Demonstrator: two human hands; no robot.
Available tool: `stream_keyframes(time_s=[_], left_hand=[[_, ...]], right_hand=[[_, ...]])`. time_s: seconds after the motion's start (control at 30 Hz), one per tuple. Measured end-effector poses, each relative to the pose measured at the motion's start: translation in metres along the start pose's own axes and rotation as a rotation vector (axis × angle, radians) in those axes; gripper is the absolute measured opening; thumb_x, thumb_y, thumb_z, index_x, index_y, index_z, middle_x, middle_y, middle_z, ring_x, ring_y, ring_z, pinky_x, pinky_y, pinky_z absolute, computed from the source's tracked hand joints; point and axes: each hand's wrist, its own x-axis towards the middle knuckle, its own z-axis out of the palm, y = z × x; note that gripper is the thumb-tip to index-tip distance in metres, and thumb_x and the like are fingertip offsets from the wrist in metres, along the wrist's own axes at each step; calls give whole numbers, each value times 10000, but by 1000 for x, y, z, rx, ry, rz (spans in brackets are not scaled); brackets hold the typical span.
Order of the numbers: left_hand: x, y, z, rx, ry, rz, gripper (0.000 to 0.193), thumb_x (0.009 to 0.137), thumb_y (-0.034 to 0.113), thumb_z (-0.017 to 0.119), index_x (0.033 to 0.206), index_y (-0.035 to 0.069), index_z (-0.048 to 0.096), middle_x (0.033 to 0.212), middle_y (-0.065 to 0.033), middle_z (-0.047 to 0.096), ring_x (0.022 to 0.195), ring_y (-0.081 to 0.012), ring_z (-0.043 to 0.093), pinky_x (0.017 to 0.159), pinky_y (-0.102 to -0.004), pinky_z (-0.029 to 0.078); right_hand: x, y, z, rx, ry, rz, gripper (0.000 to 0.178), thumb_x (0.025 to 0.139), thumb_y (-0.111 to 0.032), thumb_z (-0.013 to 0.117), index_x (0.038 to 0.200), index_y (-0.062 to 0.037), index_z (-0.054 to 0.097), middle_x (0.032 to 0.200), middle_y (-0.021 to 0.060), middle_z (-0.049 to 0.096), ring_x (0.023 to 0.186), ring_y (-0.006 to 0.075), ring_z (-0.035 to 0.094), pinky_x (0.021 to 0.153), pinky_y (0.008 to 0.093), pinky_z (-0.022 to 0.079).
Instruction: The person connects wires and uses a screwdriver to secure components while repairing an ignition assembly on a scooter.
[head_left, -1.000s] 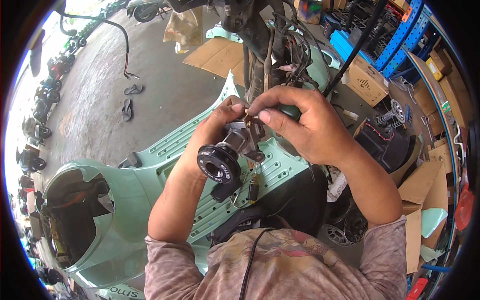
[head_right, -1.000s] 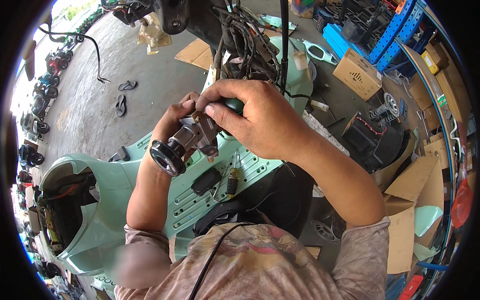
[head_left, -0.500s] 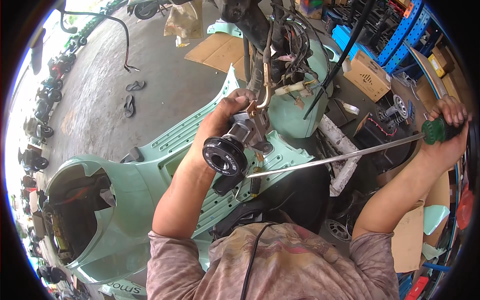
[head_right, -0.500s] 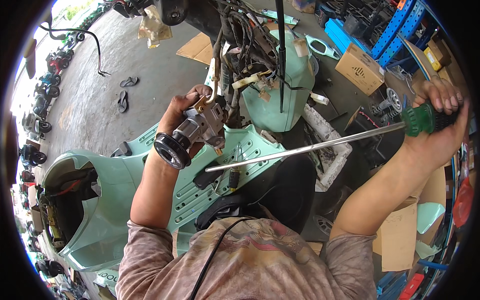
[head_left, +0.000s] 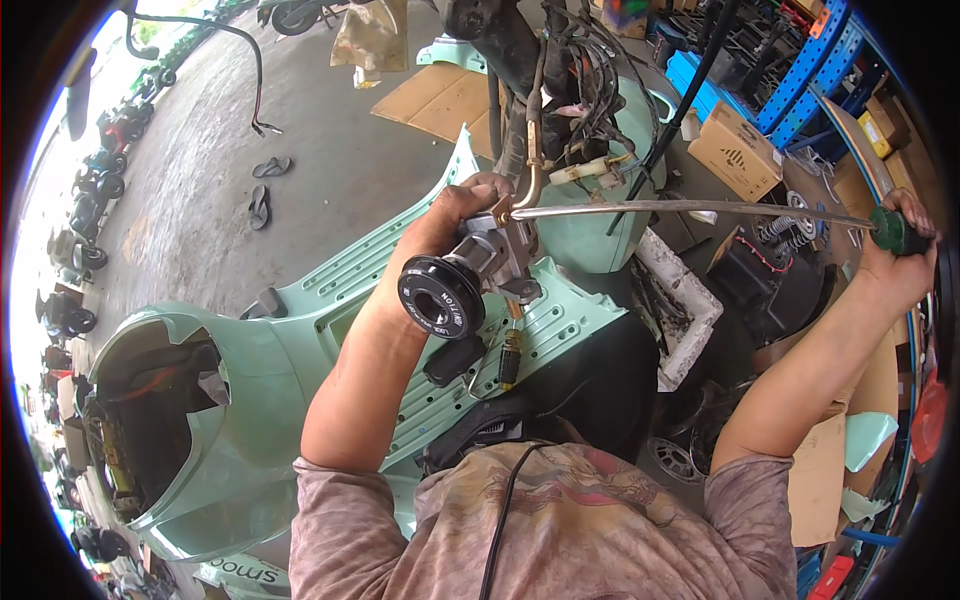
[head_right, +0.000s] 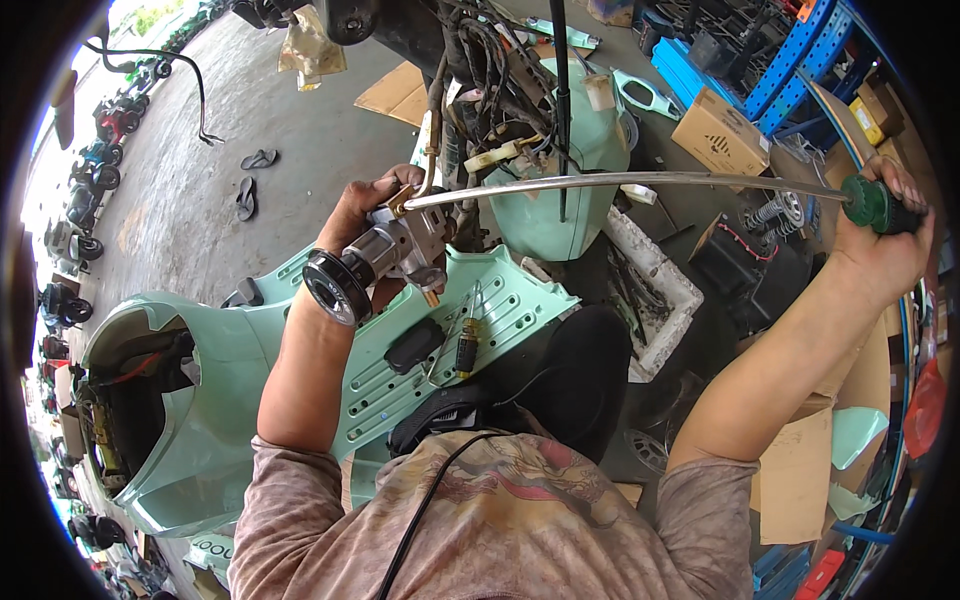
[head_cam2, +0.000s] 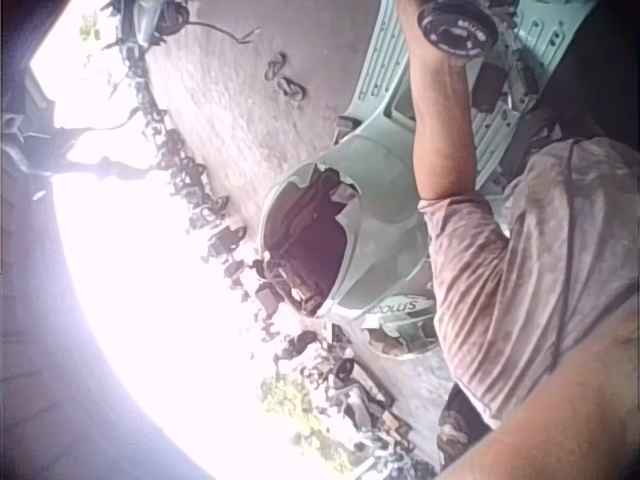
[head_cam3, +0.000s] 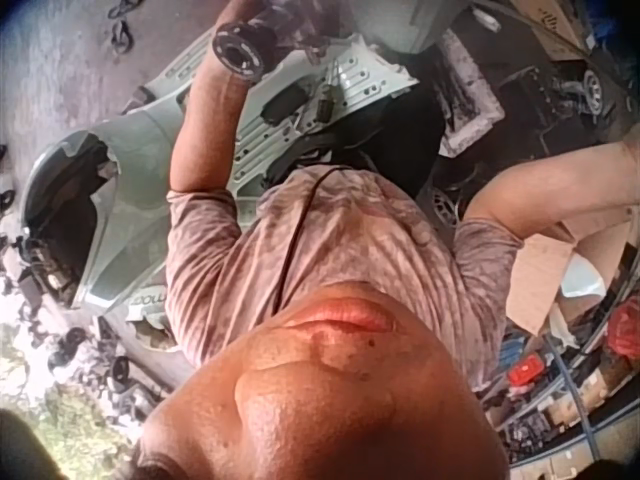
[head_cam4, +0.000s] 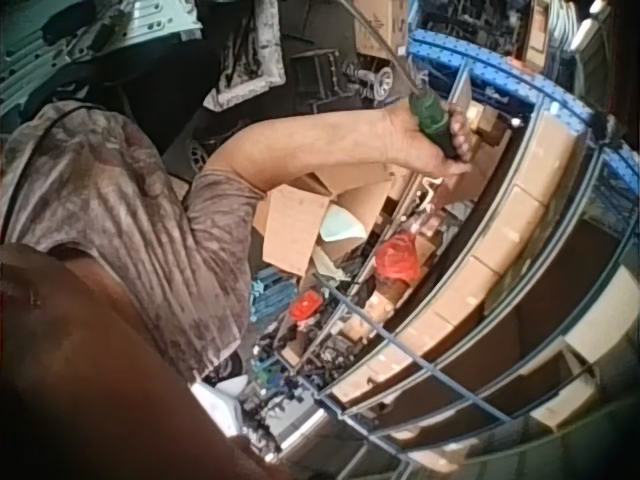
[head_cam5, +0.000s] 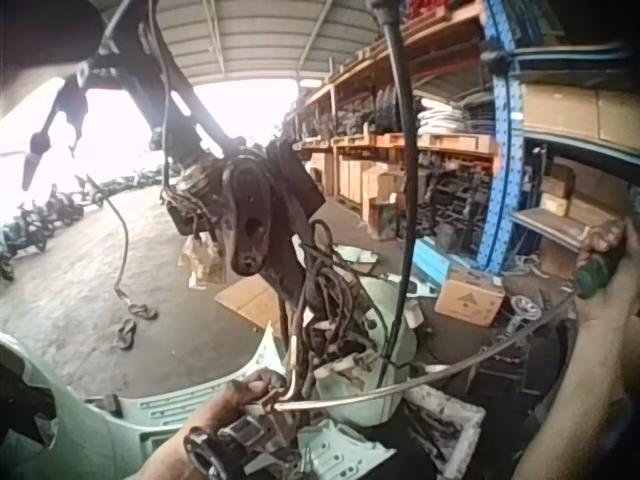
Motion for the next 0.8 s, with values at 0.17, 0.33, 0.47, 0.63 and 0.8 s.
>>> stream_keyframes(time_s=[0.17, 0.33, 0.47, 0.63, 0.8], left_hand=[[5, -1, -5, -16, 10, -12, 323, 894, 232, 559, 1147, 33, 571, 944, -77, 633, 758, -176, 646, 676, -300, 557], [4, -5, -7, -43, -26, -42, 348, 892, 286, 572, 1131, 33, 576, 856, -90, 639, 696, -188, 642, 633, -330, 564], [-11, -7, 16, -62, 49, -25, 336, 917, 289, 545, 1126, 28, 568, 851, -109, 638, 692, -205, 642, 612, -356, 568], [-24, -7, 31, 5, 50, 54, 345, 947, 293, 512, 1136, 5, 535, 860, -137, 644, 699, -236, 660, 613, -402, 585], [-26, -5, 35, -31, 71, -14, 371, 953, 331, 503, 1112, -4, 524, 843, -158, 636, 677, -252, 663, 577, -404, 593]], right_hand=[[4, 4, -3, 15, -12, -3, 229, 920, -238, 380, 755, -90, 436, 752, 58, 458, 762, 221, 455, 733, 395, 395], [2, 2, 0, -8, 21, 5, 222, 914, -235, 391, 746, -94, 429, 746, 50, 454, 754, 216, 452, 719, 386, 385], [1, -4, -1, 34, -8, 18, 217, 903, -236, 408, 735, -98, 420, 733, 43, 443, 743, 209, 444, 698, 368, 367], [-3, -7, 2, 21, 11, 23, 219, 899, -230, 418, 723, -100, 417, 714, 38, 437, 720, 200, 439, 687, 339, 358], [-1, -16, -12, 61, 26, -63, 246, 926, -212, 395, 719, -81, 405, 704, 42, 429, 698, 196, 428, 676, 347, 372]])
